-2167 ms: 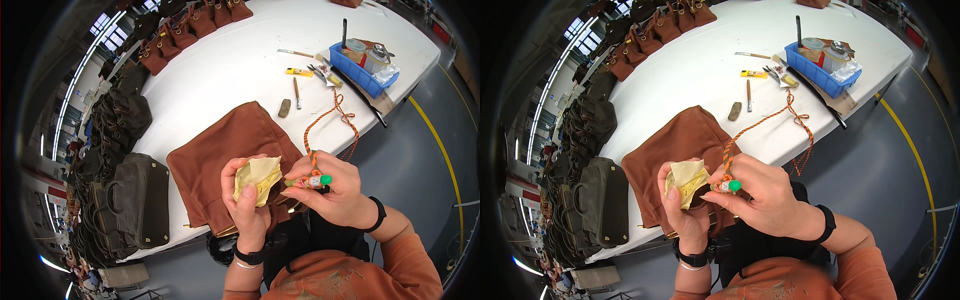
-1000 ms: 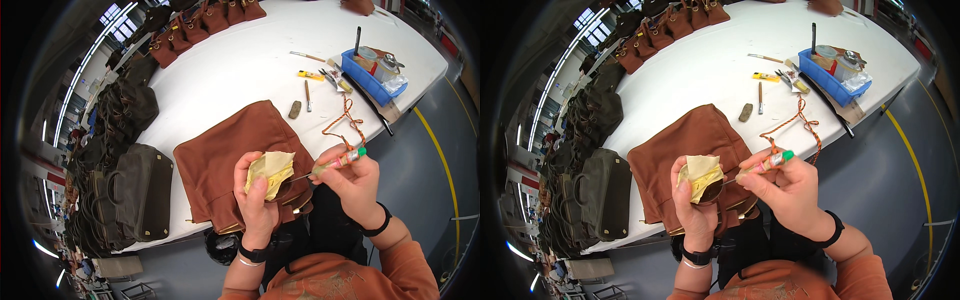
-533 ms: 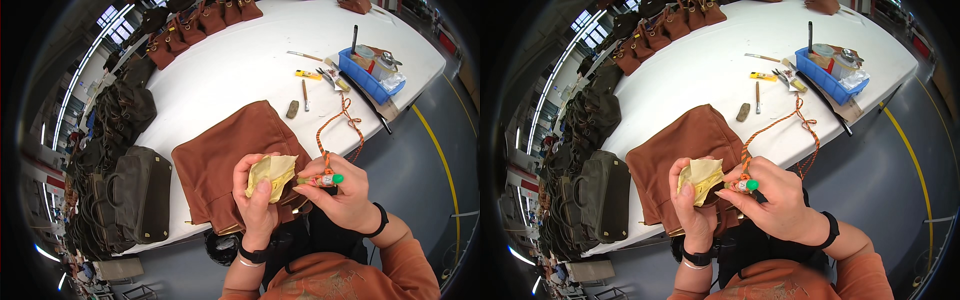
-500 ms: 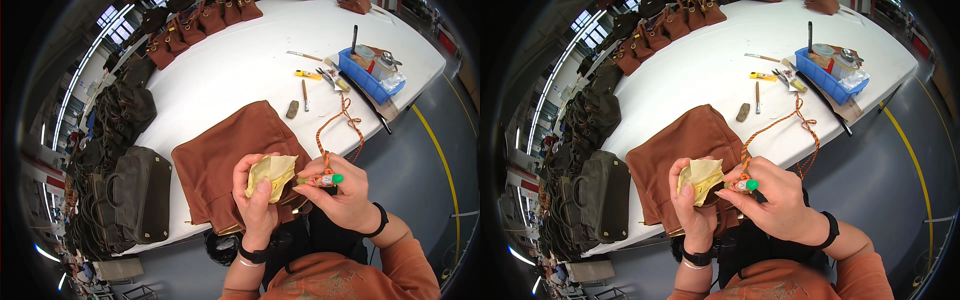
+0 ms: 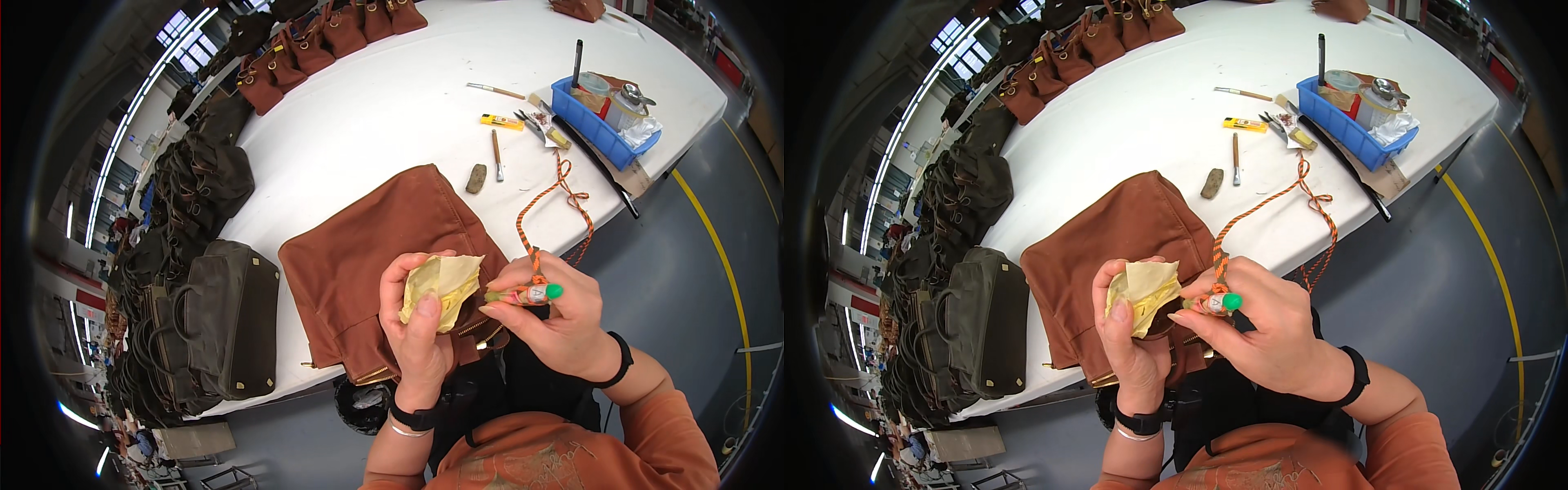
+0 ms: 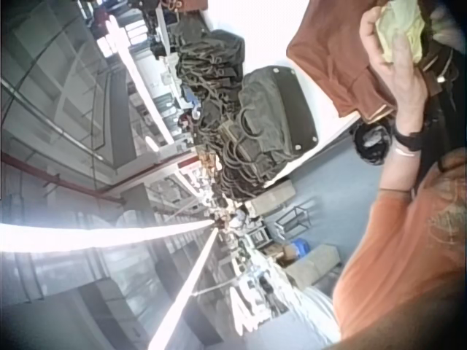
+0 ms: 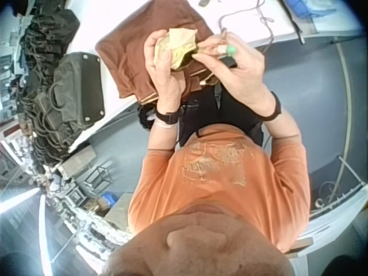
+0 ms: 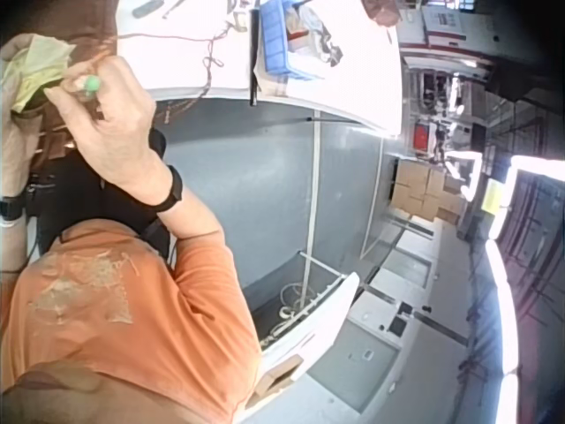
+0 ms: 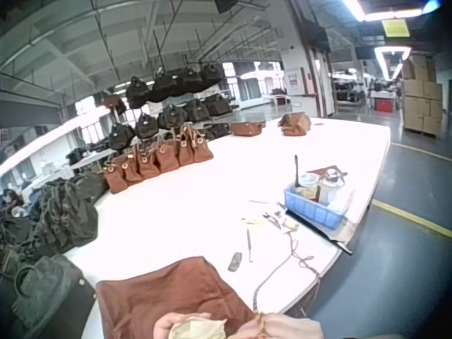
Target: The person repairs a brown leather handbag on a white workbench. They use a small hammer to tap a metal rivet into the bag's handle attachment point. They also use a green-handled awl to puncture the leather and a yellow block to apply a substance to the bag's surface. The person inspects the bag's interior and exterior throughout the process.
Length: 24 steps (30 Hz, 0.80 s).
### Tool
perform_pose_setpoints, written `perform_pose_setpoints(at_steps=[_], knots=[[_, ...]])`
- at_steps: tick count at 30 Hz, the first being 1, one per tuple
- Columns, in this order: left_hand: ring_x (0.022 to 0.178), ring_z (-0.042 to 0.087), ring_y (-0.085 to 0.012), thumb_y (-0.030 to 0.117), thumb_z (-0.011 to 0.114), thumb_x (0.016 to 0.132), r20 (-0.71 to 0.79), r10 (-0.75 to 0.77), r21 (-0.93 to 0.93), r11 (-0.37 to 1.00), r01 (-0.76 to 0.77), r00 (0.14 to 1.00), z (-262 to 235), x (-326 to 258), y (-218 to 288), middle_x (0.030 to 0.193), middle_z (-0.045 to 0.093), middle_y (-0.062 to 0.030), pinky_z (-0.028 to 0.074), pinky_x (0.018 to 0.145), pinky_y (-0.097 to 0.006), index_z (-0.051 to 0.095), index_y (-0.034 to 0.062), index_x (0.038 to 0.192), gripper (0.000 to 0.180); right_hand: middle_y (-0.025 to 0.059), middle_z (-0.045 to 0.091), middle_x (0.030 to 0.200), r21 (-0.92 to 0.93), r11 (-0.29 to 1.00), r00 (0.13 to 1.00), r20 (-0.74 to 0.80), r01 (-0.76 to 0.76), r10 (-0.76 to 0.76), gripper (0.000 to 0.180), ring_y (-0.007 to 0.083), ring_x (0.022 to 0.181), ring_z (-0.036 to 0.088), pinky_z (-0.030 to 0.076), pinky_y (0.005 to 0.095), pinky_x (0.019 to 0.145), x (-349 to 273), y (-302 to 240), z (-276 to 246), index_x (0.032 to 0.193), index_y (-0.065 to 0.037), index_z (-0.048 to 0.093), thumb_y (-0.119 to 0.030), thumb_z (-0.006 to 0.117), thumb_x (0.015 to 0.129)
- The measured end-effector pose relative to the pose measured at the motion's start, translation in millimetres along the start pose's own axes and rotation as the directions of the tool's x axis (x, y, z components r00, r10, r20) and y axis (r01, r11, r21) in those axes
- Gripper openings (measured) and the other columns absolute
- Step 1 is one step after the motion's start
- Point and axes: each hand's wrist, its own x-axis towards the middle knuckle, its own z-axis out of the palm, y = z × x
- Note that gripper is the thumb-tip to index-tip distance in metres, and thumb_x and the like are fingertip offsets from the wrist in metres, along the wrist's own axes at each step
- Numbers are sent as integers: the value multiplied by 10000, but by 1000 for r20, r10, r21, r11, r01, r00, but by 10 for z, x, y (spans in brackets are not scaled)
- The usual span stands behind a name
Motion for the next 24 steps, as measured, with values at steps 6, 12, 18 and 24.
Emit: perform_pose_setpoints(at_steps=[6, 12, 18, 24], knots=[[1134, 585, -293, 600, 482, 922, 52, -67, -33, 997, 68, 996, -91, -4, -92, 1252, 552, -178, 535, 915, -420, 396, 93, 1326, 654, 106, 676, 904, 370, 915, 971, -108, -158, 211, 162, 141, 753, 666, 542, 252, 653, -93, 57, -76, 961, 46, 647, 5, 725, 826], [1160, 571, -294, 660, 492, 878, 96, -168, -230, 955, 186, 981, -111, 1, -156, 1286, 542, -146, 508, 964, -432, 375, 114, 1397, 763, 120, 667, 906, 658, 668, 861, -60, -347, 506, 161, 173, 762, 684, 580, 278, 666, -81, 152, -264, 1025, 50, 613, -64, 643, 915], [1194, 544, -211, 201, 762, 827, 187, -332, -287, 881, 375, 925, 14, 40, -71, 1333, 512, -123, 460, 1034, -393, 329, 8, 1438, 773, 105, 657, 879, 723, 608, 817, -107, -327, 566, 182, 179, 743, 682, 576, 280, 643, -98, 238, -407, 1035, 30, 612, -125, 622, 941], [1161, 548, -164, -50, 718, 805, 149, -423, -152, 883, 444, 894, 158, 82, 30, 1253, 543, -81, 469, 981, -300, 367, 21, 1421, 713, 76, 639, 898, 717, 677, 787, -319, -164, 529, 184, 156, 753, 667, 571, 268, 621, -80, 406, -825, 1046, 12, 602, -155, 581, 971]])
